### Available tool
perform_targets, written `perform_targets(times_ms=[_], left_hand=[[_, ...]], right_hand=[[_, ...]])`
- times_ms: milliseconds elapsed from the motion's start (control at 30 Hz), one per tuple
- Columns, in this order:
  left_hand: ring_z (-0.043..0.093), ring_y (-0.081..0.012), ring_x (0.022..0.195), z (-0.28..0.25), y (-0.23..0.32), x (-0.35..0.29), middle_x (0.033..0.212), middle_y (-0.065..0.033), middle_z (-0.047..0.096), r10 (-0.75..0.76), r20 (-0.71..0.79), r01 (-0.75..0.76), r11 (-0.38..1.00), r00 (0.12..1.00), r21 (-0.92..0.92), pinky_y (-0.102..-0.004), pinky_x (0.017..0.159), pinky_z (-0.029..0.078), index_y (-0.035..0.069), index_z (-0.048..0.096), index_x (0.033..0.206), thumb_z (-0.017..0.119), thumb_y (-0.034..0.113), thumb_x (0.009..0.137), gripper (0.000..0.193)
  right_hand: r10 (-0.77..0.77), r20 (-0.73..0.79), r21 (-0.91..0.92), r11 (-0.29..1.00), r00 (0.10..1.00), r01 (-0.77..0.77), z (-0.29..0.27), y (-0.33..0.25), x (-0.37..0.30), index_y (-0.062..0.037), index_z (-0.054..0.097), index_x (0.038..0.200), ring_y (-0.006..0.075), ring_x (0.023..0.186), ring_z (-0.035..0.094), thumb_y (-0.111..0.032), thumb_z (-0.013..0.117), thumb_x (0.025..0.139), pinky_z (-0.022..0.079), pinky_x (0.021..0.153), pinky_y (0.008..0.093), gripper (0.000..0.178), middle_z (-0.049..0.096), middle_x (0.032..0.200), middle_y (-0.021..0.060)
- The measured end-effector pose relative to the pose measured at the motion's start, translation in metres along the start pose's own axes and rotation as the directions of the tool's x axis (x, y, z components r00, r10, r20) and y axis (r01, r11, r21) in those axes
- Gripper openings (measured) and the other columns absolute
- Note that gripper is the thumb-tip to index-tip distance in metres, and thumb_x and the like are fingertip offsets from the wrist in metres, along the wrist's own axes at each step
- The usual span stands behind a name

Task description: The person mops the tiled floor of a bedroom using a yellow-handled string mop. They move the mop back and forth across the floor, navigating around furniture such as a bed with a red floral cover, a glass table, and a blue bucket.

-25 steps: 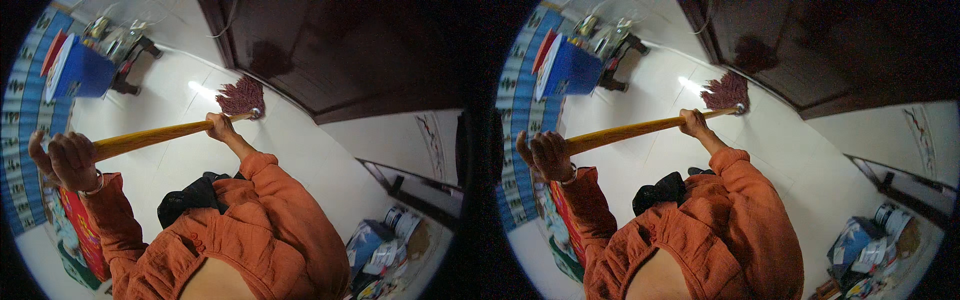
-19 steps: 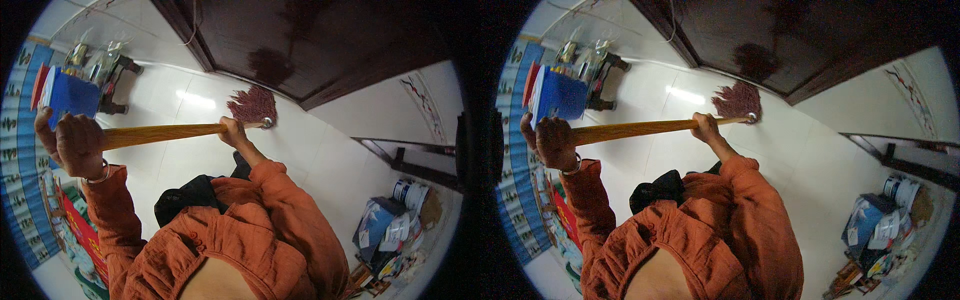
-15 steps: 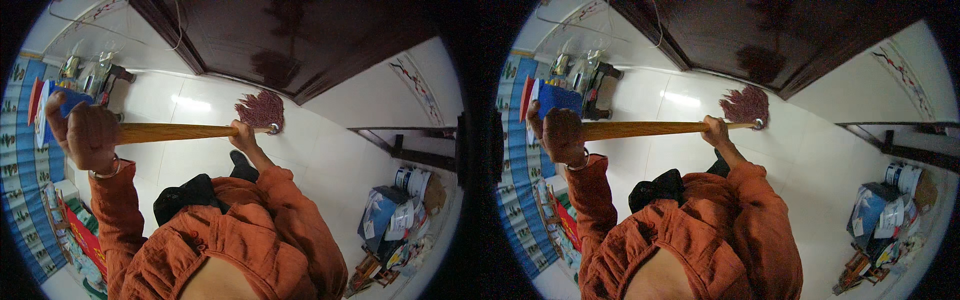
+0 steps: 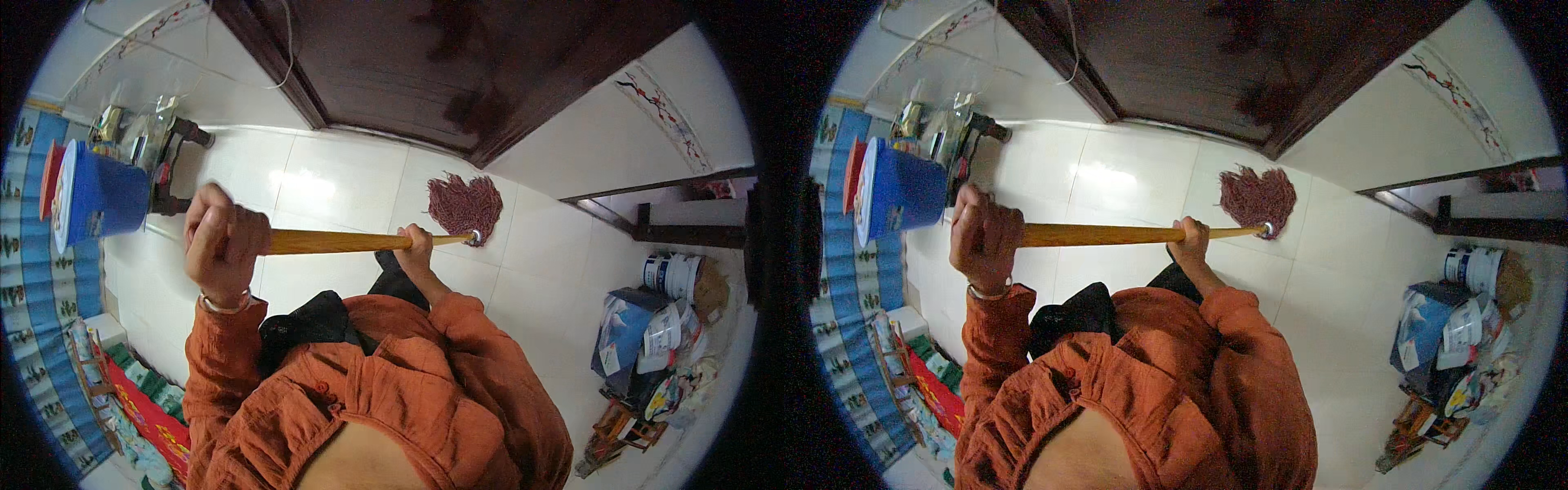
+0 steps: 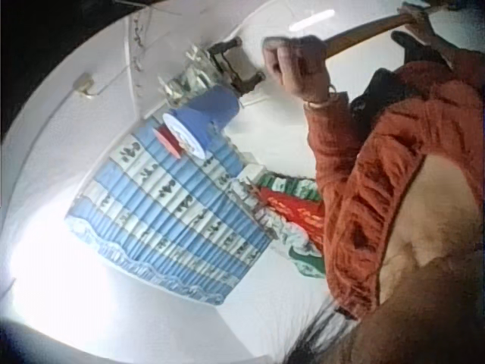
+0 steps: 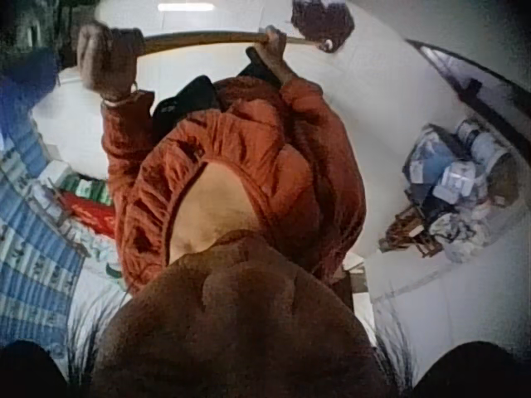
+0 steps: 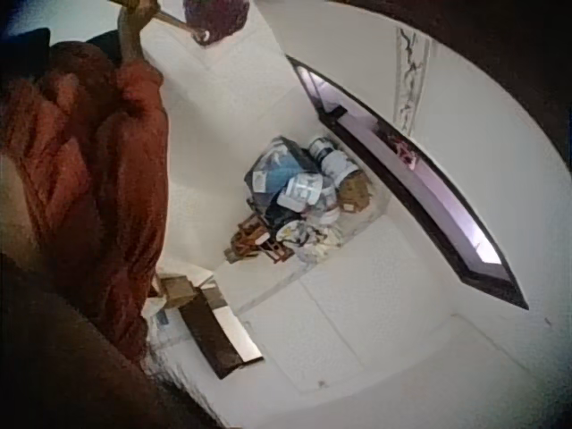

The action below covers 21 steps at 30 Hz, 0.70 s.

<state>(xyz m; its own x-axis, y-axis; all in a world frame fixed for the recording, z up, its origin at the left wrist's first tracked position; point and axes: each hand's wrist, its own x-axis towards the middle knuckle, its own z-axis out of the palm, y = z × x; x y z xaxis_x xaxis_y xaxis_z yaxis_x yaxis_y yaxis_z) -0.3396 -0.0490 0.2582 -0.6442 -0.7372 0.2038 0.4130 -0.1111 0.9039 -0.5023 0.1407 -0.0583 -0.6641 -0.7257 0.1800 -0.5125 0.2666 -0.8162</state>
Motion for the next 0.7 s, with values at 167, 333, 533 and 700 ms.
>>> perform_targets(times_ms=[167,333,533,700], left_hand=[[0.024,-0.0111,0.031,-0.009,0.006,-0.085,0.041,0.0000,0.029,0.055,-0.069,-0.044,0.987,0.996,0.156,-0.0275,0.032,0.026,0.013,0.029,0.062,0.034,0.021,0.091,0.030],[0.029,-0.0097,0.027,0.014,0.038,-0.216,0.037,0.0005,0.031,0.221,-0.122,-0.205,0.970,0.968,0.132,-0.0256,0.029,0.031,0.011,0.030,0.057,0.035,0.011,0.082,0.025],[0.030,-0.0061,0.028,-0.002,0.092,-0.325,0.037,0.0034,0.032,0.366,-0.268,-0.281,0.909,0.891,0.308,-0.0227,0.031,0.027,0.015,0.029,0.052,0.042,0.013,0.084,0.034],[0.026,-0.0086,0.042,0.009,0.149,-0.382,0.051,0.0043,0.027,0.270,-0.208,-0.181,0.913,0.940,0.367,-0.0272,0.049,0.026,0.015,0.031,0.062,0.042,0.016,0.089,0.029]], right_hand=[[-0.139,0.197,-0.039,0.988,0.970,0.150,0.008,0.001,-0.041,-0.0042,0.041,0.060,0.0324,0.057,0.049,-0.011,0.063,0.072,0.035,0.056,0.0430,0.026,0.047,0.057,0.0122],[-0.235,0.269,0.063,0.972,0.934,0.227,0.016,-0.016,-0.131,-0.0055,0.049,0.062,0.0320,0.061,0.050,-0.017,0.062,0.075,0.036,0.061,0.0430,0.022,0.050,0.060,0.0117],[-0.337,0.352,0.201,0.939,0.874,0.281,0.093,-0.084,-0.195,-0.0080,0.048,0.060,0.0299,0.067,0.049,-0.018,0.060,0.075,0.033,0.067,0.0424,0.021,0.051,0.063,0.0104],[-0.484,0.384,0.394,0.856,0.786,0.334,0.130,-0.140,-0.239,-0.0060,0.048,0.057,0.0330,0.061,0.052,-0.018,0.059,0.076,0.038,0.065,0.0431,0.024,0.053,0.060,0.0132]])
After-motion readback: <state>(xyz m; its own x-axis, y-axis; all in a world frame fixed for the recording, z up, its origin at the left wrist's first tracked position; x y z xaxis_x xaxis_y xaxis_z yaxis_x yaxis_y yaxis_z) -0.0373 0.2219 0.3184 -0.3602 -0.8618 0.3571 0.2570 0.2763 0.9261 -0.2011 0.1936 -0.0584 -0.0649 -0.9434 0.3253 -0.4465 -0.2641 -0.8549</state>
